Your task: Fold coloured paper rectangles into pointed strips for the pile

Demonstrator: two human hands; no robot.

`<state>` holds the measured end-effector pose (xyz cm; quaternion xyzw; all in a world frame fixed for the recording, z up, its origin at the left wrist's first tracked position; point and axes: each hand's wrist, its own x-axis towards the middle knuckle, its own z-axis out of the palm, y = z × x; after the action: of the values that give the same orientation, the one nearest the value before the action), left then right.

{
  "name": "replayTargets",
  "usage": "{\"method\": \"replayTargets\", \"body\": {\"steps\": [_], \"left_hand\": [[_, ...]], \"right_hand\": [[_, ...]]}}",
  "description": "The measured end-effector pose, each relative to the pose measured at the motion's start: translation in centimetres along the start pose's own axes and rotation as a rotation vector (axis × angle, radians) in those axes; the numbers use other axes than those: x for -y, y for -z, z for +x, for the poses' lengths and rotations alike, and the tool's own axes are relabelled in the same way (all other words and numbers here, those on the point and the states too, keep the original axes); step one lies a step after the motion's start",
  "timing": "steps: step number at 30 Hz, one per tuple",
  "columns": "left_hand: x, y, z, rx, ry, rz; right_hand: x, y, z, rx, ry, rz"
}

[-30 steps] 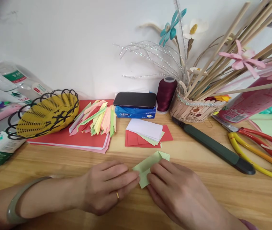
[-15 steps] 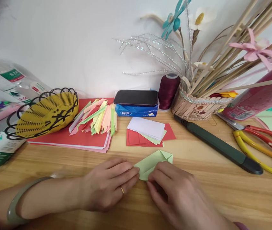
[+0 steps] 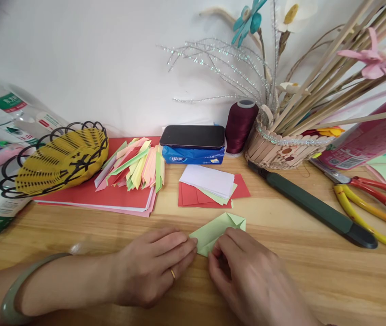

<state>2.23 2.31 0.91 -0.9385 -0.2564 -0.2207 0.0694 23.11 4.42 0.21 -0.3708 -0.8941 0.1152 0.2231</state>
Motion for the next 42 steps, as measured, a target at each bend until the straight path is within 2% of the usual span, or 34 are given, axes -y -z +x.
{"method": "replayTargets", "body": {"steps": [23,31,42], "left_hand": [[-0.38,0.11,0.06,0.01,0.082,-0.007],[-0.46,-0.41,-0.1,0.169,0.078,-0.008],[-0.28,0.1,0.11,0.2,0.058,-0.032]], "right_hand": [[0.08,0.43,0.41,0.028,0.018,-0.024],[0.15,0.45,0.53,0.013,0.013,-0.01],[0.25,0.42,0.46,0.02,0.014,-0.05]]}}
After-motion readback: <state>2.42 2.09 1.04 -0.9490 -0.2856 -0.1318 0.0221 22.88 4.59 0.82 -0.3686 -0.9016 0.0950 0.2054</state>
